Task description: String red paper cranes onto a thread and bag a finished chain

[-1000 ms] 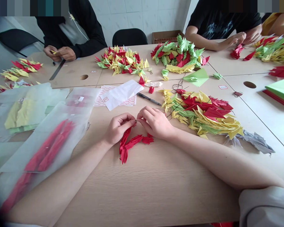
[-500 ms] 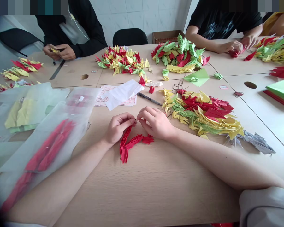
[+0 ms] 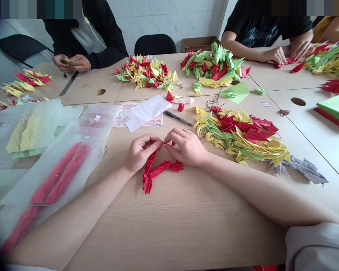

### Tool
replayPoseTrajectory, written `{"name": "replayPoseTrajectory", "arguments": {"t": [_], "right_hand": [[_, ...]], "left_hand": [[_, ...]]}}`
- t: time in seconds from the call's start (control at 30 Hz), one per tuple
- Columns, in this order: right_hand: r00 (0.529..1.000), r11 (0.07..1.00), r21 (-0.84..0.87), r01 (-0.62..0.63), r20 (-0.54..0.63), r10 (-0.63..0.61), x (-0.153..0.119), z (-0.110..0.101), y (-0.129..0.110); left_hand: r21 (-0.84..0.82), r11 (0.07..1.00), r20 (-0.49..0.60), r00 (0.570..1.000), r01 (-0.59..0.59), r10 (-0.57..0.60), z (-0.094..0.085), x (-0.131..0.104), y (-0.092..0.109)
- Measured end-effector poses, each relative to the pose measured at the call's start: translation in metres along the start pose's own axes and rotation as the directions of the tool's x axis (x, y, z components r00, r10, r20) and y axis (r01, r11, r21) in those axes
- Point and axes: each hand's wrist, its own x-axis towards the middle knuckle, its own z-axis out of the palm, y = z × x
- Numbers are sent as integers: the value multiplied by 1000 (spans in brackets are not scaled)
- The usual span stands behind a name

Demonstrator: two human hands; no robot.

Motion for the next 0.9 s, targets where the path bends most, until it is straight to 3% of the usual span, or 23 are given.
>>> {"name": "replayPoseTrajectory", "arguments": {"t": [0.17,0.9], "right_hand": [[999,999,15,31,-29,-31,0,2,1],[998,999,-29,31,-46,-32,0,0,-1]], "left_hand": [[48,998,-22,999,-36,37,0,0,-3],[66,997,37,999,30,-32,0,0,1]]}}
